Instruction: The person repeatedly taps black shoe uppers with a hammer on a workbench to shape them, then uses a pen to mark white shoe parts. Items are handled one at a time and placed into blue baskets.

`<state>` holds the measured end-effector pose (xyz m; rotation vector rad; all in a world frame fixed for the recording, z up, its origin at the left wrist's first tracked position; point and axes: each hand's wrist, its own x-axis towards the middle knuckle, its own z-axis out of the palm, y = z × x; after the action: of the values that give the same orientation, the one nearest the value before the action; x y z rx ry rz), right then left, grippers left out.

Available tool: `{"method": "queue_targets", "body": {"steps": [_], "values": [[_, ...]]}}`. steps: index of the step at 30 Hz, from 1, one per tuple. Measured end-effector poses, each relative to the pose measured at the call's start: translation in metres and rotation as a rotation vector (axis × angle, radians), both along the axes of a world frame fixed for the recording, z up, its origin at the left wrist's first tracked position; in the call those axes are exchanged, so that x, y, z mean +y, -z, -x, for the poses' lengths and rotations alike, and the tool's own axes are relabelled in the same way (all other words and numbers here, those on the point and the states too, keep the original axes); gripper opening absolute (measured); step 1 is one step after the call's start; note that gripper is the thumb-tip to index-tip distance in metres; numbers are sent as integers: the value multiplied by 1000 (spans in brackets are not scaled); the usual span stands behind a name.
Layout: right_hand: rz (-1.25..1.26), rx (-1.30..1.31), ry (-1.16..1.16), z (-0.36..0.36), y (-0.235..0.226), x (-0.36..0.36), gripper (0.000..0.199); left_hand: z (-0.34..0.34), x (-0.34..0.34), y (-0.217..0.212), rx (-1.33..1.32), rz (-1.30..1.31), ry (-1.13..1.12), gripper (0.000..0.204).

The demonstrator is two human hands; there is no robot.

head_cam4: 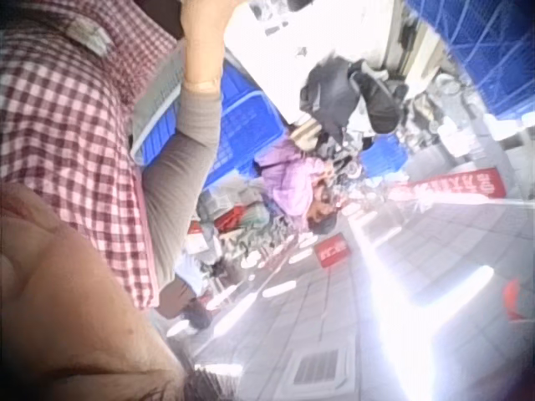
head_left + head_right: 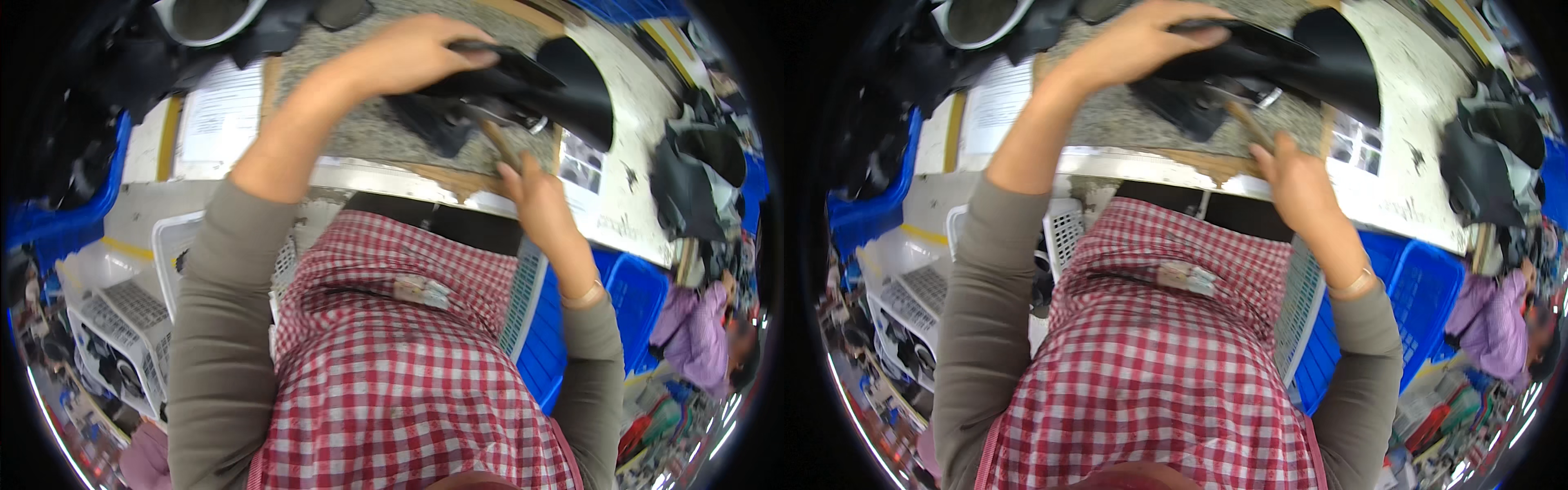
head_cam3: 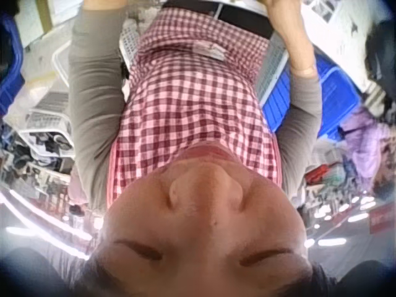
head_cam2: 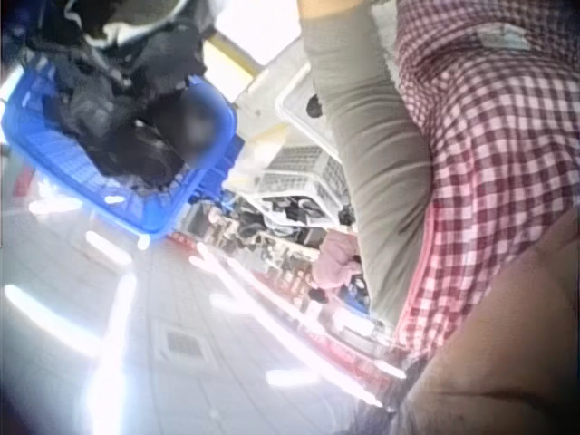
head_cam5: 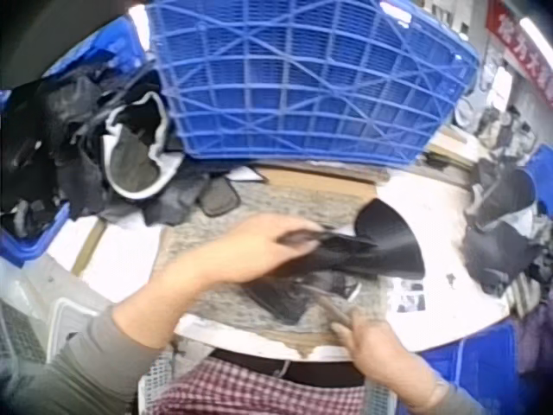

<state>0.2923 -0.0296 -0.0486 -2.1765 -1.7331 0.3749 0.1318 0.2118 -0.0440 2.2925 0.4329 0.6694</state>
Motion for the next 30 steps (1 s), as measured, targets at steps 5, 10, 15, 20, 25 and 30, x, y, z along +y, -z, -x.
{"method": "queue_targets", "body": {"steps": [5, 10, 15, 20, 25, 30], "values": [[-36, 207, -18, 13, 9, -8, 30, 85, -54, 2, 93, -462, -460, 55], [185, 668, 59, 38, 3, -58, 39, 288, -123, 20, -229, -209, -874, 59], [272, 642, 20, 88, -8, -75, 39, 519, -214, 54, 161, -509, -1569, 48], [273, 547, -44, 152, -51, -69, 39, 620, -262, 199, 780, 588, -1473, 76], [284, 435, -145, 178, -77, -73, 37, 548, -227, 345, 552, 661, -1185, 92], [294, 215, -146, 189, -83, -76, 41, 492, -229, 394, 605, 688, -1160, 83]]}}
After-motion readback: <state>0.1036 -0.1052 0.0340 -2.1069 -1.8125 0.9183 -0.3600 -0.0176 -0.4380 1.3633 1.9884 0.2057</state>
